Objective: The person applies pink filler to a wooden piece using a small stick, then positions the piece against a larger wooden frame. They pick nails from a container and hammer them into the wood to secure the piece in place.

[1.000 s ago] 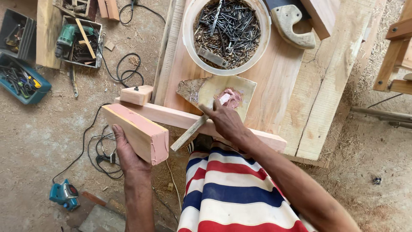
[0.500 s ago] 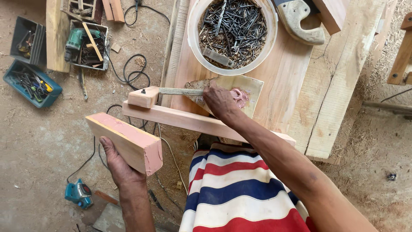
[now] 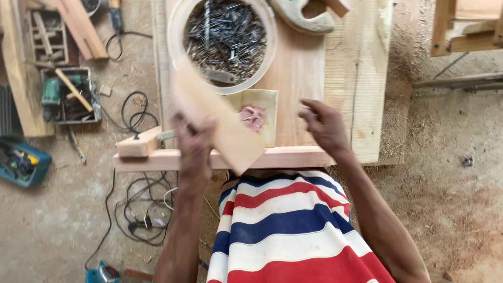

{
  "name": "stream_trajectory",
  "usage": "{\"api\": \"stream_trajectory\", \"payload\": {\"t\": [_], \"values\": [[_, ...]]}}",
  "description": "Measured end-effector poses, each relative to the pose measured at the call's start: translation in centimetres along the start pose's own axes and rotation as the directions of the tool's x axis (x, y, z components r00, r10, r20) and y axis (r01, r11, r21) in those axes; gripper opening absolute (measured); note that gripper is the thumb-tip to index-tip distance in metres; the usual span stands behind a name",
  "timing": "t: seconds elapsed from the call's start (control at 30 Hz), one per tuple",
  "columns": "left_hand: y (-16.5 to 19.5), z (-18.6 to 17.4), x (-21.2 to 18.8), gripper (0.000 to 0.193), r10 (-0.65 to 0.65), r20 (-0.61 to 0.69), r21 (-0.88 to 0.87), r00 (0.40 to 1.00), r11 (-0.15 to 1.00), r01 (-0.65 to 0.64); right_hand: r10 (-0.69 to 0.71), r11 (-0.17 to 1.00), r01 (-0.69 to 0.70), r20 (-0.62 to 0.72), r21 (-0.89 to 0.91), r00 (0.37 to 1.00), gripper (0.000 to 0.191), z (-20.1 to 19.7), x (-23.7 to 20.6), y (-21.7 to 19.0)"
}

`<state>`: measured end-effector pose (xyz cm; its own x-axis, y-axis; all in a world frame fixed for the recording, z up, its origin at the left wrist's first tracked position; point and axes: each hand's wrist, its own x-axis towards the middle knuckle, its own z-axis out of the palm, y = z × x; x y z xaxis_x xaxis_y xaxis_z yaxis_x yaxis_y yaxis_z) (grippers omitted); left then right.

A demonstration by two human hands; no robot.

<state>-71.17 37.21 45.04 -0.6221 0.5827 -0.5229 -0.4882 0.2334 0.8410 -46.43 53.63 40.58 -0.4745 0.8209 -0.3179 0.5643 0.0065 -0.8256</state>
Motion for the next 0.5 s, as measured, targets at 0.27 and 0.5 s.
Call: {"api": "stream_trajectory", "payload": {"t": [0.27,0.5], "values": [[-7.4,21.9,4.2,0.087,0.080,0.445,0.581,0.892,0.733,-0.355,0.366,0.930,-0.342,-0.247,0.138,0.897,0.038,-15.2,-10.8,14.3],[-14.4,30.2,-0.4,0.090,0.242,0.482,0.808,0.842,0.247,-0.534,0.516,0.848,-0.477,-0.154,0.230,0.843,0.037,-21.6,-16.7,23.7]]}}
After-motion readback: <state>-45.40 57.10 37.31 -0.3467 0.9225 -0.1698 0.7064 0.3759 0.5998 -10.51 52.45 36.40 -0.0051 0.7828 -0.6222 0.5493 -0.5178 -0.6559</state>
